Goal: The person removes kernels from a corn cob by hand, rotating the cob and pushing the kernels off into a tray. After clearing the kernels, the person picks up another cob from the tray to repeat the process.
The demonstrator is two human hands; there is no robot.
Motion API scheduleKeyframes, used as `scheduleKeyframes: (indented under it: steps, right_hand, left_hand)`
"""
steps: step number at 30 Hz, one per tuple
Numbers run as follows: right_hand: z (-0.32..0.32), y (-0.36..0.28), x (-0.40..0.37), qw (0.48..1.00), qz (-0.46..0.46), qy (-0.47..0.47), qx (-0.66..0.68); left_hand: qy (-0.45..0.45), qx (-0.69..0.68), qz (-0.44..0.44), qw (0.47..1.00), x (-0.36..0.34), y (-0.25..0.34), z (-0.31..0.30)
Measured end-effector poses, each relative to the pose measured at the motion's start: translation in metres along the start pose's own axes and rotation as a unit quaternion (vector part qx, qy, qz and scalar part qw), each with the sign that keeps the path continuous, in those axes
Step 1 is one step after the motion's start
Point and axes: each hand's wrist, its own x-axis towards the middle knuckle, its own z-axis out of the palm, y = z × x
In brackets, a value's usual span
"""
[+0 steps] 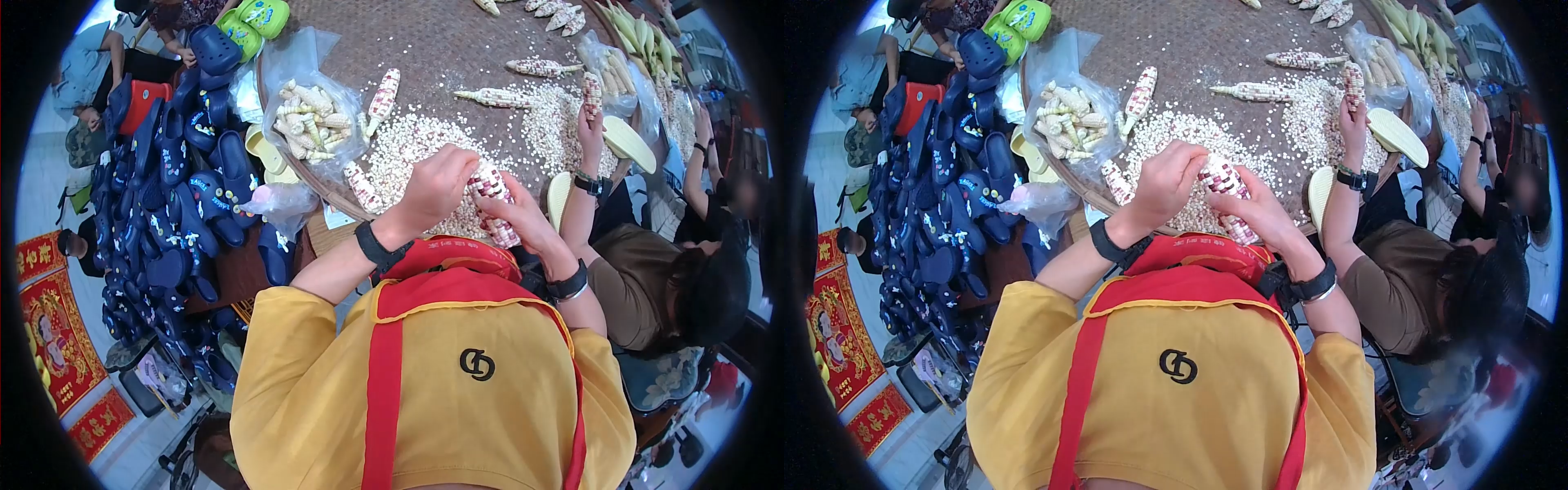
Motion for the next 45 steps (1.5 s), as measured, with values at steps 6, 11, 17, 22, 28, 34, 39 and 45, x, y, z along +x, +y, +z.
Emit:
scheduleKeyframes:
  steps: [6, 11, 17, 22, 28, 34, 39, 45]
  right_hand:
    - [-0.002, -0.003, 0.001, 0.999, 0.009, 0.001, 0.031]
    - [-0.006, -0.003, 0.003, 0.999, 0.007, -0.005, 0.047]
    - [-0.012, -0.002, 0.004, 0.993, 0.030, -0.052, 0.101]
    - [-0.018, 0.000, 0.004, 0.986, 0.031, -0.085, 0.139]
    - [-0.020, 0.000, 0.004, 0.987, 0.032, -0.096, 0.125]
    - [-0.012, 0.001, 0.003, 0.990, 0.005, -0.071, 0.120]
    - [-0.010, 0.004, 0.004, 0.995, 0.006, -0.050, 0.085]
    - [-0.006, 0.001, 0.001, 0.997, 0.007, -0.039, 0.065]
  left_hand:
    - [-0.001, -0.029, -0.018, 0.999, 0.005, -0.002, -0.003]
    - [-0.023, -0.088, -0.046, 0.995, 0.006, 0.002, -0.007]
    - [-0.046, -0.087, -0.074, 0.992, 0.002, -0.006, -0.009]
    - [-0.047, -0.173, -0.165, 0.970, 0.001, -0.009, -0.009]
    - [-0.046, -0.186, -0.177, 0.965, 0.001, -0.004, -0.011]
    - [-0.064, -0.191, -0.177, 0.964, 0.006, 0.007, -0.016]
    - [-0.087, -0.161, -0.157, 0.971, 0.006, 0.009, -0.018]
    - [-0.063, -0.115, -0.116, 0.985, 0.004, 0.006, -0.011]
